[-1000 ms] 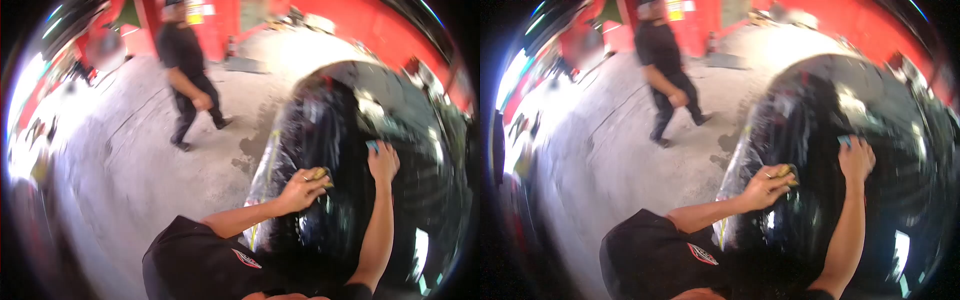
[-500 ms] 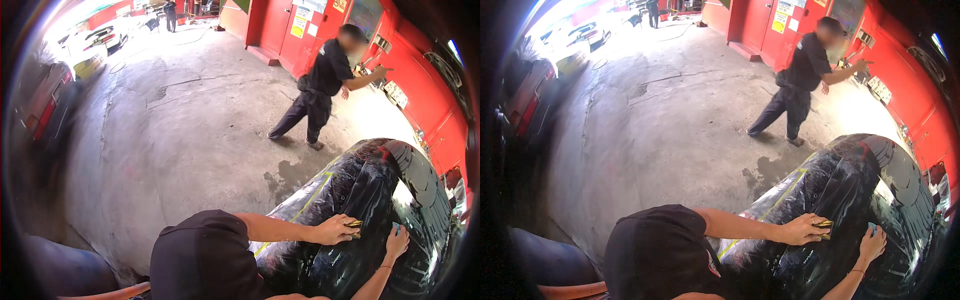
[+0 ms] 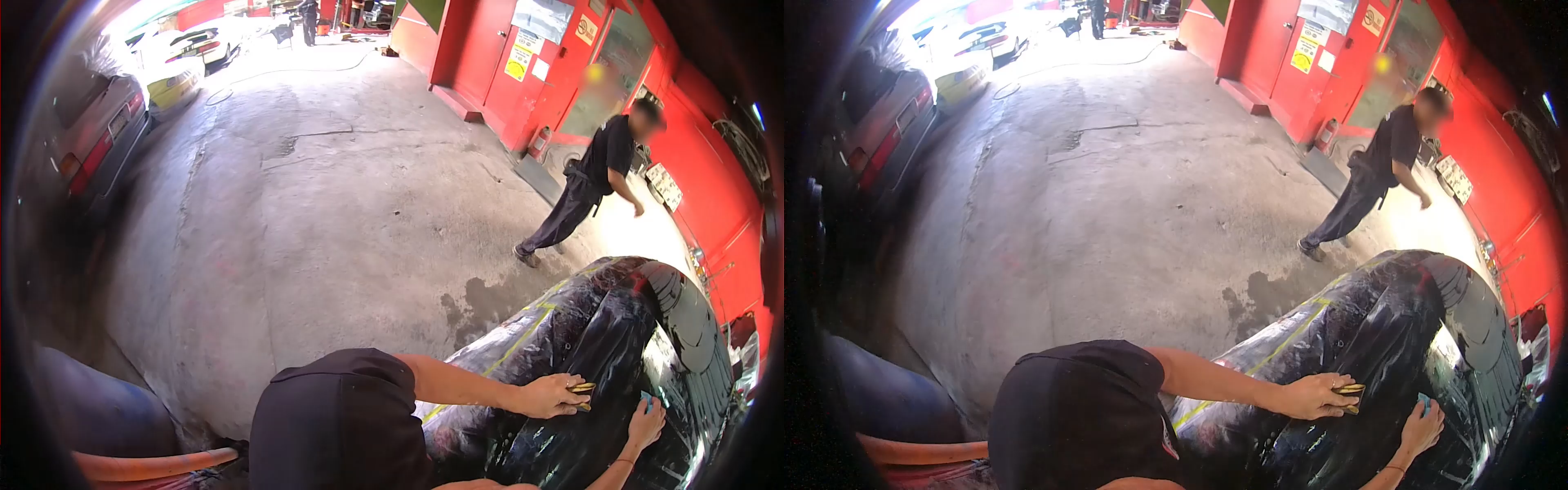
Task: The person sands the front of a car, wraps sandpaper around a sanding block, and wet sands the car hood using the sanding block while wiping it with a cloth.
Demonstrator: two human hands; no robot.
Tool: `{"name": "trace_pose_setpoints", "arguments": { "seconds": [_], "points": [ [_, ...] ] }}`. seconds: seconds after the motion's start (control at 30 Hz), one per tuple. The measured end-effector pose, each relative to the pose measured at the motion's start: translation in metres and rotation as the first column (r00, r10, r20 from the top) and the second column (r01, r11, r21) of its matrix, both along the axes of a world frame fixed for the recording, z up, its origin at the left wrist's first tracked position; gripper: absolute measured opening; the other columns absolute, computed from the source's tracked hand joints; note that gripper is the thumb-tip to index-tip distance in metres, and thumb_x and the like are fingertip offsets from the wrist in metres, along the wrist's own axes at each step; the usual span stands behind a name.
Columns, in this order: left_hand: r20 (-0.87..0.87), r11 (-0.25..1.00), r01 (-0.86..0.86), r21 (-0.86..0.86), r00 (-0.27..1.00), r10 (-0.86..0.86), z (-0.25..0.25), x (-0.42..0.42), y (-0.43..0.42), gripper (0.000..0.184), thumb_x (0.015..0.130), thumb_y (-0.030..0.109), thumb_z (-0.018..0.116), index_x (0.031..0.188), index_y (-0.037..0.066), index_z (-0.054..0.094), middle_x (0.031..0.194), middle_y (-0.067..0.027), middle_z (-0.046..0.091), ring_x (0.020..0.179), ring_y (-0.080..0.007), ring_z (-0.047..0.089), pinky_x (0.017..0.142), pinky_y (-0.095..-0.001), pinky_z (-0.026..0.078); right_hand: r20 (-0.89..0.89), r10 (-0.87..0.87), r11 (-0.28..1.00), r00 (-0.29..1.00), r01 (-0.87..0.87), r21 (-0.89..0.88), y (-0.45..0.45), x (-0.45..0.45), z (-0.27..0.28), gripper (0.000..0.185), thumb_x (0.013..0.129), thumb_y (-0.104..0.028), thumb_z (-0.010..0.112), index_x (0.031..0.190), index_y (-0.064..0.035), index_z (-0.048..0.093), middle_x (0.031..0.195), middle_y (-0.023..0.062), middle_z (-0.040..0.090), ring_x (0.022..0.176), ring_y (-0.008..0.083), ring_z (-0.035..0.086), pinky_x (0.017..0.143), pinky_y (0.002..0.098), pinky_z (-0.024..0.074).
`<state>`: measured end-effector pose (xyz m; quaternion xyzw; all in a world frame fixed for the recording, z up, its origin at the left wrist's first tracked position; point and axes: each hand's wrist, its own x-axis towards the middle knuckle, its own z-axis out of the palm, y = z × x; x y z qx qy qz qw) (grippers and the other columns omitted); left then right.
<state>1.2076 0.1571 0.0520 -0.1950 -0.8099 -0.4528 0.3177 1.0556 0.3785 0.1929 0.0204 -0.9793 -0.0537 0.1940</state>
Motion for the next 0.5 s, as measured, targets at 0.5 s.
{"name": "trace_pose_setpoints", "arguments": {
  "seconds": [0.5],
  "points": [
    [0.047, 0.997, 0.051, -0.065, 0.998, -0.048, -0.007, 0.064, -0.01, 0.044, 0.093, 0.023, 0.065, 0.134, 0.01, 0.056, 0.128, -0.0216, 0.054, 0.107, -0.0374, 0.06, 0.092, -0.0427, 0.05, -0.003, -0.028, 0.999, 1.0, 0.028, 0.039, 0.005, -0.008, -0.002, 0.043, 0.098, -0.044, 0.051, 0.131, -0.0178, 0.061, 0.13, 0.0023, 0.059, 0.12, 0.0291, 0.054, 0.099, 0.0477, 0.0458]
  ]
}}
